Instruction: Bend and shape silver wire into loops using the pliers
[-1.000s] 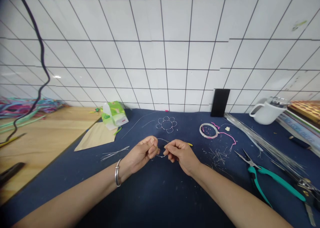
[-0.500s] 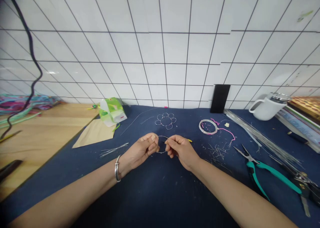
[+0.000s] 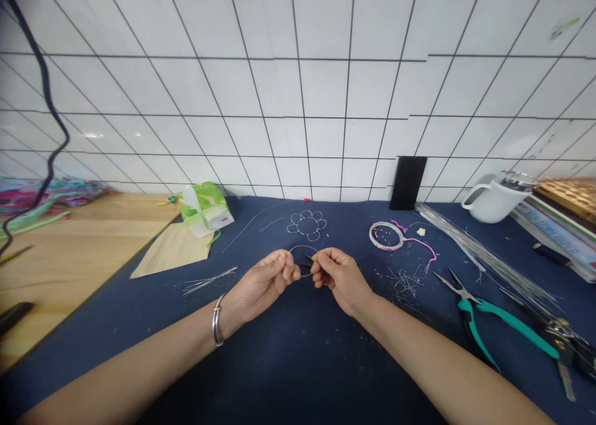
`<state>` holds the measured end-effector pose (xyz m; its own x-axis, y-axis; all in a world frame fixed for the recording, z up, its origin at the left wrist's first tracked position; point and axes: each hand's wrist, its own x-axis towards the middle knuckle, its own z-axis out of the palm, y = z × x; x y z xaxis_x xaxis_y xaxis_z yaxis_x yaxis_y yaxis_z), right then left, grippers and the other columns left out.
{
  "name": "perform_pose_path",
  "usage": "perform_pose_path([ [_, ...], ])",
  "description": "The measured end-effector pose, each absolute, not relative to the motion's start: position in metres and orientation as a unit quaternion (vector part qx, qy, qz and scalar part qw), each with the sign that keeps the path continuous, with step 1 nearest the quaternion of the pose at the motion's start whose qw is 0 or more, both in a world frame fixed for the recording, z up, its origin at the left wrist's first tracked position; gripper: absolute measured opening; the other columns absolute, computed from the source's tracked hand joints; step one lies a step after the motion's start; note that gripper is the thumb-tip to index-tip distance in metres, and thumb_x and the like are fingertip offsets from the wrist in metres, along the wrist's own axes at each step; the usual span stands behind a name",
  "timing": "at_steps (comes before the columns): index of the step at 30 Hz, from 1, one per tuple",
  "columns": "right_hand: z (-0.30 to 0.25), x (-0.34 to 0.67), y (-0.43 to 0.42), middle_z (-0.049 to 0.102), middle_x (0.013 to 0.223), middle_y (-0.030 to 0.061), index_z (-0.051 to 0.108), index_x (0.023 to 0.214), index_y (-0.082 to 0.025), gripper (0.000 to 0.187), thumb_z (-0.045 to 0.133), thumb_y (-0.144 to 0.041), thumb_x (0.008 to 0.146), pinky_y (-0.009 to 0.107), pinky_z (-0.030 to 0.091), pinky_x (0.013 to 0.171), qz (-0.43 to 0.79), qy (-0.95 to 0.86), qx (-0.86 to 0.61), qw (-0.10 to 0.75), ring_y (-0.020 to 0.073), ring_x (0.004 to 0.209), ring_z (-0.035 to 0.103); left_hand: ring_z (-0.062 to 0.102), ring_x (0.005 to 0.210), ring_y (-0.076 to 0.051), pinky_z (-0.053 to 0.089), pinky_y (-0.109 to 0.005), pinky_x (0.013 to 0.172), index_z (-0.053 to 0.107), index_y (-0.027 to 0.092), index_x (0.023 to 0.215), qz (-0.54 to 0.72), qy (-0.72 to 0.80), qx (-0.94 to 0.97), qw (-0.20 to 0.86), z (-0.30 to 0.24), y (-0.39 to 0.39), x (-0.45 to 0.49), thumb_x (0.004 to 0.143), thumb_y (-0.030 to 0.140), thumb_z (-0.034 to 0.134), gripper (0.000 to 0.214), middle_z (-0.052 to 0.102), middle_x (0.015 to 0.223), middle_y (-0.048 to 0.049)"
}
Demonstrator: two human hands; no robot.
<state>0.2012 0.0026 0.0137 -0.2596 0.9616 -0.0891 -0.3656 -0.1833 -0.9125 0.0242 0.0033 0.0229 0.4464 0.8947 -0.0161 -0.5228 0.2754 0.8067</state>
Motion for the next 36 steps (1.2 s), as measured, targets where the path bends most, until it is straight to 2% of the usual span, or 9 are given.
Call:
perform_pose_path([
  [4, 0.016, 0.201, 0.001, 0.056, 0.07, 0.0001, 0.057, 0.08, -0.018, 0.02, 0.059, -0.038, 0.078, 0.023, 0.04, 0.052, 0.677, -0.421, -0.365, 0.48, 0.0088, 0.056, 0.049, 0.053, 0.069, -0.012, 0.038, -0.026, 0.072, 0.054, 0.014, 0.071, 0.479, 0.252, 0.381, 0.75, 0.025, 0.004, 0.024, 0.087, 0.029, 0.048, 0.023, 0.049, 0.062, 0.0006],
  [11, 0.018, 0.201, 0.0, 0.058, 0.071, 0.0019, 0.056, 0.077, -0.017, 0.025, 0.053, -0.041, 0.081, 0.022, 0.038, 0.049, 0.698, -0.461, -0.348, 0.423, 0.0094, 0.056, 0.051, 0.054, 0.063, -0.011, 0.039, -0.025, 0.067, 0.058, 0.014, 0.084, 0.449, 0.286, 0.394, 0.749, 0.02, 0.007, 0.021, 0.086, 0.029, 0.049, 0.018, 0.052, 0.06, 0.0007],
  [16, 0.015, 0.2, 0.002, 0.058, 0.072, 0.0017, 0.056, 0.081, -0.017, 0.025, 0.054, -0.042, 0.08, 0.023, 0.042, 0.052, 0.696, -0.411, -0.359, 0.467, 0.0101, 0.059, 0.053, 0.056, 0.088, -0.017, 0.039, -0.031, 0.08, 0.059, 0.015, 0.095, 0.453, 0.27, 0.39, 0.755, 0.019, 0.003, 0.025, 0.084, 0.028, 0.053, 0.018, 0.061, 0.09, -0.0072],
  [18, 0.015, 0.199, 0.002, 0.06, 0.075, 0.0024, 0.056, 0.082, -0.018, 0.026, 0.054, -0.043, 0.08, 0.023, 0.043, 0.055, 0.7, -0.393, -0.354, 0.48, 0.0106, 0.062, 0.055, 0.055, 0.088, -0.016, 0.039, -0.03, 0.08, 0.061, 0.015, 0.093, 0.452, 0.292, 0.41, 0.737, 0.018, 0.001, 0.028, 0.08, 0.024, 0.059, 0.016, 0.061, 0.095, -0.0072],
  [25, 0.016, 0.196, -0.003, 0.062, 0.08, 0.0039, 0.057, 0.082, -0.018, 0.024, 0.054, -0.042, 0.081, 0.024, 0.044, 0.057, 0.723, -0.386, -0.324, 0.473, 0.0123, 0.069, 0.058, 0.053, 0.064, -0.009, 0.04, -0.023, 0.063, 0.062, 0.015, 0.083, 0.48, 0.36, 0.423, 0.679, 0.011, -0.001, 0.031, 0.073, 0.021, 0.066, 0.012, 0.061, 0.075, -0.0013],
  [30, 0.015, 0.196, -0.004, 0.062, 0.079, 0.004, 0.057, 0.086, -0.017, 0.024, 0.054, -0.04, 0.081, 0.024, 0.043, 0.054, 0.73, -0.383, -0.327, 0.463, 0.0118, 0.065, 0.057, 0.053, 0.065, -0.009, 0.039, -0.021, 0.06, 0.057, 0.016, 0.086, 0.5, 0.377, 0.422, 0.656, 0.014, 0.002, 0.028, 0.075, 0.022, 0.064, 0.015, 0.061, 0.075, -0.0008],
  [36, 0.02, 0.2, -0.003, 0.058, 0.067, -0.0001, 0.057, 0.09, -0.018, 0.025, 0.055, -0.041, 0.079, 0.018, 0.029, 0.039, 0.688, -0.417, -0.377, 0.459, 0.0065, 0.048, 0.046, 0.049, 0.058, -0.008, 0.036, -0.02, 0.056, 0.056, 0.015, 0.081, 0.47, 0.394, 0.497, 0.614, 0.013, 0.005, 0.024, 0.076, 0.02, 0.06, 0.009, 0.06, 0.071, -0.0006],
])
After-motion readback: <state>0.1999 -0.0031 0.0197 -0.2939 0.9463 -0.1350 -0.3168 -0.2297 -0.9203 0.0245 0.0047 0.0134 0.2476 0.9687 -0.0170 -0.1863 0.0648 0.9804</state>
